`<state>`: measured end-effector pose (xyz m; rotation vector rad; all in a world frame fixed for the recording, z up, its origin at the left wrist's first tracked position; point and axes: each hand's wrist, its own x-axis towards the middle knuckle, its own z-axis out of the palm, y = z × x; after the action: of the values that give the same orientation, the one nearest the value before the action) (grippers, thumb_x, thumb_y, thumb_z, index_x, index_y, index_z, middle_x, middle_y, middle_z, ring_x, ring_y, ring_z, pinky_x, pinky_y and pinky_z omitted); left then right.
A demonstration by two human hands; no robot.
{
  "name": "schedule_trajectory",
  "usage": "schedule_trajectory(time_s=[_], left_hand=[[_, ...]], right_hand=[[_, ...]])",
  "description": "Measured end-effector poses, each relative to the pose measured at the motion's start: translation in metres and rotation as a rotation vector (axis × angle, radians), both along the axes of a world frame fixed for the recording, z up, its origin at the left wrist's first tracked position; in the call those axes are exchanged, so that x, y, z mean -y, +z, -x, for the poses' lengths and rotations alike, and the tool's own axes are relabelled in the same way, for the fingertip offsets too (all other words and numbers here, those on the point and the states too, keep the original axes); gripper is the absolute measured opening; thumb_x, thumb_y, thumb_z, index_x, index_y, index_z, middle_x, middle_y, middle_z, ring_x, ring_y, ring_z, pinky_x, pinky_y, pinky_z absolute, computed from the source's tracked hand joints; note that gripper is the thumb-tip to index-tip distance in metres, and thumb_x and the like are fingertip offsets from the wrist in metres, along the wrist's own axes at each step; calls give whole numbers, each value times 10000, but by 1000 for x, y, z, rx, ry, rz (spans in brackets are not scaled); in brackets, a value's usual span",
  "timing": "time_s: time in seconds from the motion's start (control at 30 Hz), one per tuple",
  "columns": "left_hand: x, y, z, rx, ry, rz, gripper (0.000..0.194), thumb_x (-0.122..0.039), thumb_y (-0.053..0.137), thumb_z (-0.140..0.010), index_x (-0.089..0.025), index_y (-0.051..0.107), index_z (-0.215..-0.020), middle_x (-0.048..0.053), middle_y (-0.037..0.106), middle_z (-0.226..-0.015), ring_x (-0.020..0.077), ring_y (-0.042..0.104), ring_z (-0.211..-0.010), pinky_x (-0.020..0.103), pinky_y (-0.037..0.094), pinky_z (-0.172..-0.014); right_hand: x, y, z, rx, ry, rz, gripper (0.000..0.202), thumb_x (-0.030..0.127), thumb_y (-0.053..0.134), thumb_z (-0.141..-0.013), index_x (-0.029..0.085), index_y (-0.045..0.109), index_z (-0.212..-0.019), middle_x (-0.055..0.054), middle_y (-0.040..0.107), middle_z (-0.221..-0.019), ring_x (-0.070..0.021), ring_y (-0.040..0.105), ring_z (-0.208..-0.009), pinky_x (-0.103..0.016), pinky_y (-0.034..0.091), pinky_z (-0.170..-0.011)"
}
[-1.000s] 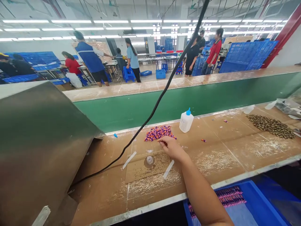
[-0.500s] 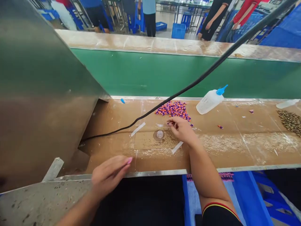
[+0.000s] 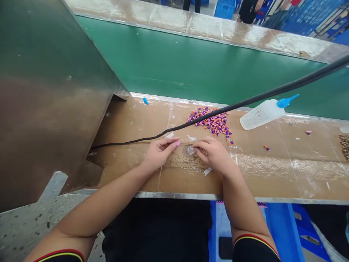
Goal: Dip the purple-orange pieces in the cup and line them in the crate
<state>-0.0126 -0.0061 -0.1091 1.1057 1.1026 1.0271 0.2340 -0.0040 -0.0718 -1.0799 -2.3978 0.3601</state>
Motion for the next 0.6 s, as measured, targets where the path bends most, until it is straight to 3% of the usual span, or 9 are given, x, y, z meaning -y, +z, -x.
schedule_trajectory(time_s=[0.23, 0.43, 0.6], left_hand=[[4, 9, 3, 100, 31, 86, 362, -443, 886, -804, -202, 869, -1074, 107, 835, -1083, 212, 772, -935, 321, 653, -813], [7, 8, 4, 156, 10, 128, 360, -428, 915, -787, -181, 862, -1044, 97, 822, -978, 165, 733, -820, 305, 655, -785], [6, 6, 2, 212, 31, 153, 437, -456, 947, -754, -152, 846, -1051, 90, 810, -913, 154, 729, -777, 320, 669, -799]], right_hand=[[5, 1, 5, -7, 10, 6, 181, 227, 614, -1066, 246, 794, -1059, -83, 789, -967, -206, 750, -850, -338, 647, -754], [3, 5, 6, -15, -20, 4, 161, 221, 644, -1052, 255, 802, -1058, -78, 811, -970, -221, 764, -871, -366, 662, -771], [6, 10, 12, -60, 19, -19, 147, 195, 654, -1035, 238, 794, -1024, -56, 799, -899, -186, 739, -759, -312, 625, -670]])
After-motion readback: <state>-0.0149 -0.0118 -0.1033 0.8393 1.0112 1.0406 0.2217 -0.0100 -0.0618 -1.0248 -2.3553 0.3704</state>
